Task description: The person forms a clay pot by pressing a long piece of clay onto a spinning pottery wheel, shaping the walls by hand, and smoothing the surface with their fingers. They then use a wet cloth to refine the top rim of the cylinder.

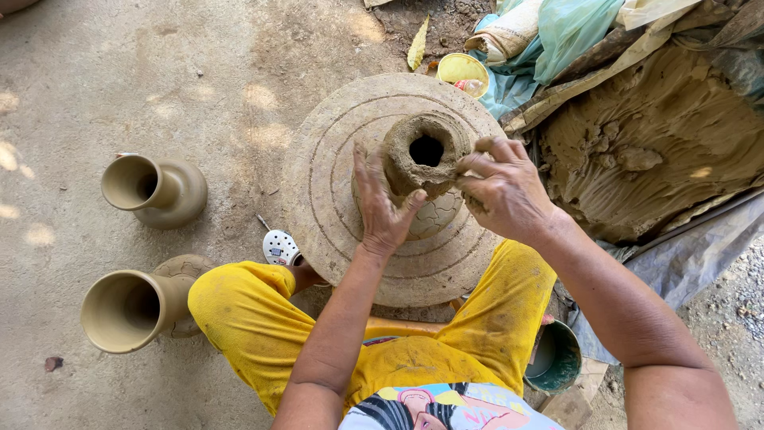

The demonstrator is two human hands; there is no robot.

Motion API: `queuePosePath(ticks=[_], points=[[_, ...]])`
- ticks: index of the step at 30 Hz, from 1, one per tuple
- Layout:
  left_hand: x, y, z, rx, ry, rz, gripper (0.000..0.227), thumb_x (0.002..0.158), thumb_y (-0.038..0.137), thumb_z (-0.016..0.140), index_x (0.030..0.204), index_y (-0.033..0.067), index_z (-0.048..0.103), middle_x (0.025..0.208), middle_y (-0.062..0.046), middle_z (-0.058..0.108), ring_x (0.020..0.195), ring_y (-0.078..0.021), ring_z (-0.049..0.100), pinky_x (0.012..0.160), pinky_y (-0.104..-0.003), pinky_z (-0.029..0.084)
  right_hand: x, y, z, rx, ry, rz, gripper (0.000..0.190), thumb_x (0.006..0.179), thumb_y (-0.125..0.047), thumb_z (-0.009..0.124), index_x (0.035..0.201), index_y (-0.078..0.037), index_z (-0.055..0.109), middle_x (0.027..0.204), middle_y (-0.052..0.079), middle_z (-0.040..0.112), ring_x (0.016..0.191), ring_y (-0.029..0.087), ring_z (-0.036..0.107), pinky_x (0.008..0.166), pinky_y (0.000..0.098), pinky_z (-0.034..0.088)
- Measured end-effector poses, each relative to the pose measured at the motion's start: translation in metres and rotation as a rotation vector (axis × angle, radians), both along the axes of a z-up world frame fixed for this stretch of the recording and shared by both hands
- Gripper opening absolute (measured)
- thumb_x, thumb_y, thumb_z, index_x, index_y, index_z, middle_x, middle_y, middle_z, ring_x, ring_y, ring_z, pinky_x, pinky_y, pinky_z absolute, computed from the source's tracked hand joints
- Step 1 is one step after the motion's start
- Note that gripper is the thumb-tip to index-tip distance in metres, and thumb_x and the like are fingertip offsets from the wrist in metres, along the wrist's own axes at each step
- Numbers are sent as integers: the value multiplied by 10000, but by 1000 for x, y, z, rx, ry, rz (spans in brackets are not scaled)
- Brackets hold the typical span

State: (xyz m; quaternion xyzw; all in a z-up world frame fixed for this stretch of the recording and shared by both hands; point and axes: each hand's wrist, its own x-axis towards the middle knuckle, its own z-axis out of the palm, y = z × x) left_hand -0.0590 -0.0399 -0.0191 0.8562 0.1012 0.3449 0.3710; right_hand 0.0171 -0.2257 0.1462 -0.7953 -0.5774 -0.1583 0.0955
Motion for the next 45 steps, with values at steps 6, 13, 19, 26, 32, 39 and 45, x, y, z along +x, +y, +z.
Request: queuePosePath(ticks=[6, 13, 19, 26, 32, 39, 45], points=[[32, 27, 5, -184, -244, -180, 1057, 957, 726, 650, 1665, 206, 63, 1733, -179, 316, 1577, -323, 425, 1321, -540, 403, 7, -17, -13, 216, 302, -143, 262, 735, -45, 851, 985, -69, 778, 1116, 81, 690, 1169, 279, 565, 1018, 420, 511], [26, 39, 22, -619, 24, -264, 985, 939, 766, 502, 1653, 168, 183, 1432, -219, 585, 1326, -312, 608, 1142, -500, 535, 3, 5, -43, 349, 365, -166, 281, 914, -13, 771, 1184, -93, 765, 1191, 65, 771, 1278, 235, 566, 1096, 394, 498], [14, 22, 15, -517, -5, -425, 1110, 935, 895, 267, 1688, 132, -20, 1778, -251, 93, 1626, -363, 201, 1336, -523, 99, -41, 45, -65, 194, 65, -268, 450, 802, -42, 733, 1242, 53, 729, 1287, 174, 724, 1397, 340, 473, 1192, 445, 252], [2, 19, 34, -96, 74, -104, 1287, 840, 916, 431, 1723, 128, -76, 1780, -235, -37, 1660, -367, -21, 1387, -631, 47, 36, 38, -34, 456, 668, -288, 140, 865, -104, 791, 997, -140, 760, 1224, 95, 601, 1110, 203, 640, 909, 358, 605], [9, -20, 42, 120, 71, 19, 1391, 663, 857, 691, 1620, 90, 34, 1663, -252, 110, 1558, -448, 86, 1250, -642, 139, 78, 69, -17, 103, 19, 142, 95, 998, -119, 752, 1082, -78, 769, 1115, 72, 713, 1036, 188, 640, 869, 339, 615], [14, -23, 29, 86, 124, 43, 1264, 785, 752, 747, 1625, 26, 142, 1630, -275, 228, 1537, -453, 239, 1232, -627, 252, 70, 63, -3, -328, -202, -33, 121, 938, -106, 637, 920, -29, 728, 996, 112, 715, 963, 229, 657, 792, 381, 610], [16, -24, 27, 97, 95, 58, 1266, 787, 762, 748, 1623, 34, 137, 1628, -272, 220, 1543, -438, 223, 1254, -613, 244, 50, 58, 18, -592, 112, -314, 211, 967, -18, 564, 1050, -121, 729, 963, 107, 711, 928, 237, 670, 787, 405, 602]])
